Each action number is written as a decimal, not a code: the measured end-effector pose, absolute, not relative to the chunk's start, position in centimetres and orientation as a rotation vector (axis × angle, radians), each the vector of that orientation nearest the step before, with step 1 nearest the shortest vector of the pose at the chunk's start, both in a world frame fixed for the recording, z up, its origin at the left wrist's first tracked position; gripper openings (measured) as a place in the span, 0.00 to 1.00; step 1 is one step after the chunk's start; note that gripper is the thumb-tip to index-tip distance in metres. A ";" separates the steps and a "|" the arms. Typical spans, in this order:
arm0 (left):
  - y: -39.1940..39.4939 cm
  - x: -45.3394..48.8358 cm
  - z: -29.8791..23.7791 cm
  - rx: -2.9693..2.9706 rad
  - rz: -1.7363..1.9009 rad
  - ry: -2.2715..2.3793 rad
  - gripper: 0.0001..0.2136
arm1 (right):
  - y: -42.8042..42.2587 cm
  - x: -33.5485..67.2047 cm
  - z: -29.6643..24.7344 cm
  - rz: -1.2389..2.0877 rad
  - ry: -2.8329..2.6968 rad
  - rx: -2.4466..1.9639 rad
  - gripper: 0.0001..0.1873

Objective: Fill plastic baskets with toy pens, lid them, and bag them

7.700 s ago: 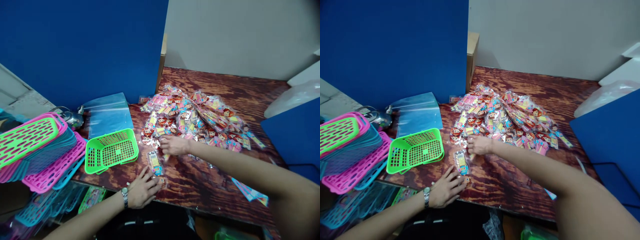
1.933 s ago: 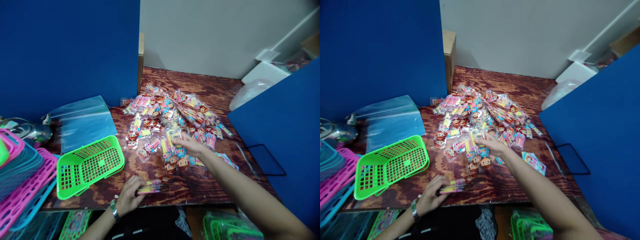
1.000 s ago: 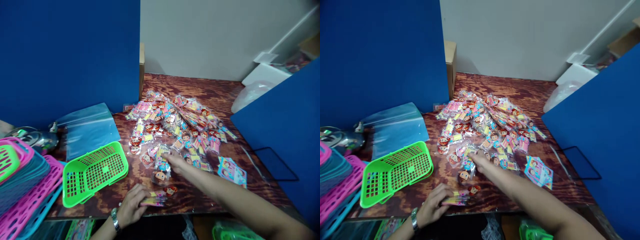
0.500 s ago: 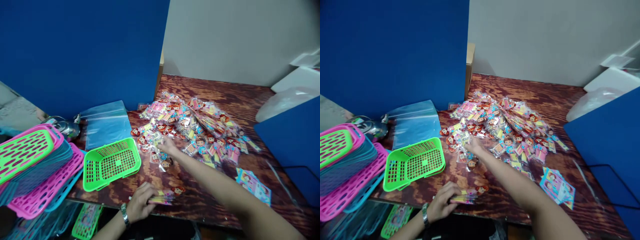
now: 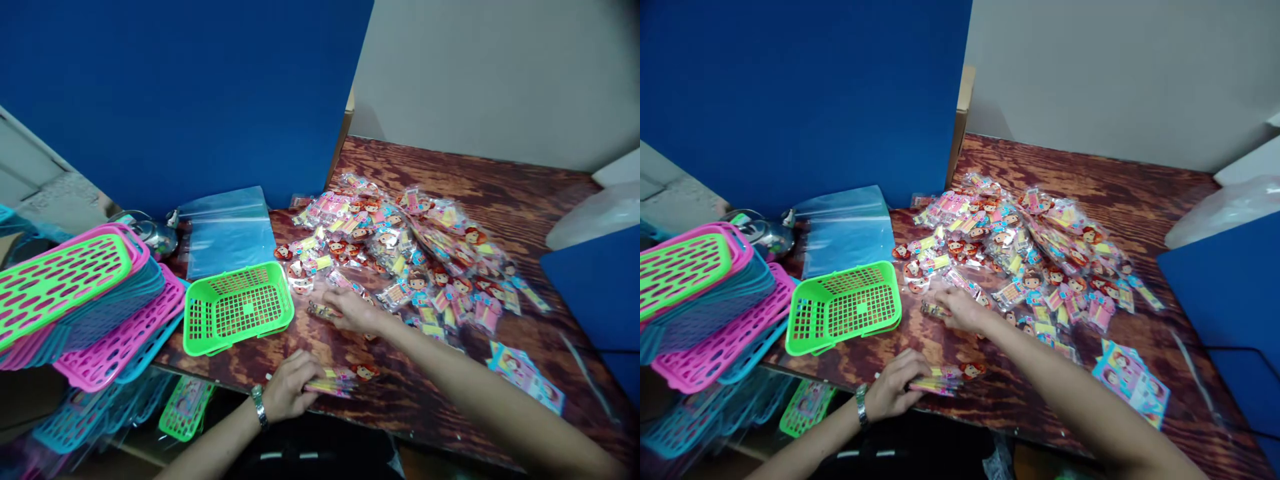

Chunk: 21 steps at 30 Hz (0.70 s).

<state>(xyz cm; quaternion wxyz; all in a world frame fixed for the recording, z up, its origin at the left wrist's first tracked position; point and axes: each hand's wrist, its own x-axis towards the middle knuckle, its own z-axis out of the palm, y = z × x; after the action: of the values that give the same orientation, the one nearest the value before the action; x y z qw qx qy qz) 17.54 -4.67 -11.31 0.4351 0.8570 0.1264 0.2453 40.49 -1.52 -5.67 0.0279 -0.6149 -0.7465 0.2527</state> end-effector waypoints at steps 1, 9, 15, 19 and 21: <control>-4.7 17.5 -11.3 2.130 0.614 0.318 0.08 | -1.6 40.3 -5.8 0.784 -2.313 -1.903 0.17; -4.6 17.7 -11.5 2.124 0.631 0.329 0.08 | 0.4 44.2 -5.7 0.652 -2.159 -2.260 0.16; -5.2 17.6 -12.2 2.167 0.691 0.462 0.08 | -1.0 41.8 -5.3 0.609 -2.176 -2.374 0.21; -5.8 17.7 -12.6 2.143 0.746 0.624 0.08 | -3.4 38.6 -4.3 0.566 -2.473 -2.041 0.30; -5.9 17.8 -12.5 2.103 0.737 0.622 0.09 | -4.5 37.9 -4.2 0.564 -2.584 -1.883 0.36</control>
<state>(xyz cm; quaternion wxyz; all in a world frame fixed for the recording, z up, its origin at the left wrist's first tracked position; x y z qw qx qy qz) 17.77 -5.89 -12.54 0.4022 0.8322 0.2463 0.2916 37.86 -4.51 -4.21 -0.0528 -0.5792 -0.7948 0.1734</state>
